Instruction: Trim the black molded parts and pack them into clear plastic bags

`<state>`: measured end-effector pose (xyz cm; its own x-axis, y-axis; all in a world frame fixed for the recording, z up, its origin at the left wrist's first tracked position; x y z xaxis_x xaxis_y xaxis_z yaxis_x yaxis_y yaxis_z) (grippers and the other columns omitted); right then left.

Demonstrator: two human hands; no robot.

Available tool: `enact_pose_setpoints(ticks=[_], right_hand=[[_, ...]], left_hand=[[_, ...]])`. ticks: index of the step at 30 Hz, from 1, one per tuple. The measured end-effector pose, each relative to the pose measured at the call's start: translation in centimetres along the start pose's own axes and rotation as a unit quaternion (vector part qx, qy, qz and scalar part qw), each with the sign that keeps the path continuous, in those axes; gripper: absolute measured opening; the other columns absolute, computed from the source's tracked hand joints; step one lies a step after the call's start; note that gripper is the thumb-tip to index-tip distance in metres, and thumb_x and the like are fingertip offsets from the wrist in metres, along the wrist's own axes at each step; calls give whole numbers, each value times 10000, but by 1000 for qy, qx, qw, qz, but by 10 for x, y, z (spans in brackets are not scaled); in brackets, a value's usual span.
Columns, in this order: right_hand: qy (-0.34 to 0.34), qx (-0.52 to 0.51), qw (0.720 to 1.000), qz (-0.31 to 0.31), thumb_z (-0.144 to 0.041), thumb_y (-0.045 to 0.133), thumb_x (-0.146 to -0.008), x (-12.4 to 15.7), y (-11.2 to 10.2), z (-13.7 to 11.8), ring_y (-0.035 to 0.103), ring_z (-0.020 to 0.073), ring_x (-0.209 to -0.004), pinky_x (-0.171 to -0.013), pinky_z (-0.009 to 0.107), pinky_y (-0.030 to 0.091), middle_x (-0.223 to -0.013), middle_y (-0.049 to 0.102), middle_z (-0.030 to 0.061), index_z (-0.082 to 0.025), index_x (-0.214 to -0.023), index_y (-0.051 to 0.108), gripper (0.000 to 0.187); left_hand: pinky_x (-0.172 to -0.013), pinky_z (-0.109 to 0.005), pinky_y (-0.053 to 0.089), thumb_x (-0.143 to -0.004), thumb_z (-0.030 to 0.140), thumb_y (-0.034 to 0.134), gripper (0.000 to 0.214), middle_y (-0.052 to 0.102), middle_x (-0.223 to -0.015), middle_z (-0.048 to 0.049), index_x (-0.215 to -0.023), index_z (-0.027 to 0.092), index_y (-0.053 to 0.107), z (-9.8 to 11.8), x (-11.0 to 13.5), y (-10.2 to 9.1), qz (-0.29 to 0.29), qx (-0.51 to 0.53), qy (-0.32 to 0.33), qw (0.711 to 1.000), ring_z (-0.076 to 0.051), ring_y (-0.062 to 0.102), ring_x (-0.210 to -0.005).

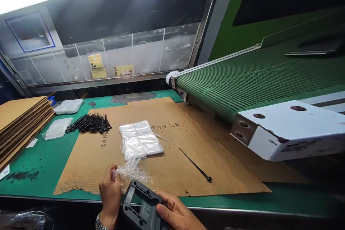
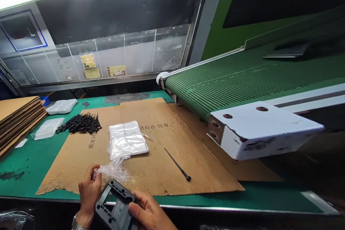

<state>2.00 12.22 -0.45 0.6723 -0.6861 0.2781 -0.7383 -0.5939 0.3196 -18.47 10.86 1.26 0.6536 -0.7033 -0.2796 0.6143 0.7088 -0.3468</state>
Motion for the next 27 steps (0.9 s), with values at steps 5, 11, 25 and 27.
enact_pose_setpoints(ticks=[5, 11, 25, 27], right_hand=[[23, -26, 997, 71, -662, 644, -628, -25, 1, 9, 223, -16, -333, -289, 111, 130, -571, 446, -62, -165, -823, 585, 537], [-51, 98, 987, 120, -677, 565, -674, -33, -6, 19, 308, 35, -364, -318, 166, 218, -622, 491, -32, -178, -924, 592, 559], [-135, 276, 951, 34, -491, 469, -818, -32, 6, -11, 599, 213, -706, -627, 291, 470, -817, 661, 69, -175, -928, 663, 387], [-173, 290, 941, 36, -439, 516, -810, -30, 12, -22, 597, 251, -893, -801, 329, 456, -890, 671, 79, -191, -892, 675, 306]], left_hand=[[-607, -273, 478, -770, 330, 521, 220, 683, -733, -44, -861, 169, 639, 1, 23, 15, -137, 82, -16, 987, -201, 619, -677], [-689, -354, 455, -802, 363, 501, 242, 662, -796, -93, -900, 183, 631, -2, 35, -7, -33, -76, 63, 995, -253, 598, -759], [-440, -225, 383, -882, 201, 448, 229, 633, -538, 16, -717, 199, 608, 51, 6, 7, -83, -199, 220, 951, -140, 599, -478], [-499, -215, 414, -910, 205, 384, 261, 654, -617, -4, -783, 193, 613, 63, 17, 9, -73, -183, 278, 940, -131, 614, -548]])
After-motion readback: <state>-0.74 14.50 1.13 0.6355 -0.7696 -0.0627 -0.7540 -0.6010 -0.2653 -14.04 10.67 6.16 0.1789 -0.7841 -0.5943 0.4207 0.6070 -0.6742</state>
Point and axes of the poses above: each hand's wrist, its own x-axis away from the middle knuckle, its own y-axis out of the palm, z = x × y, the point moved 8 cm from there along -x, towards the middle knuckle
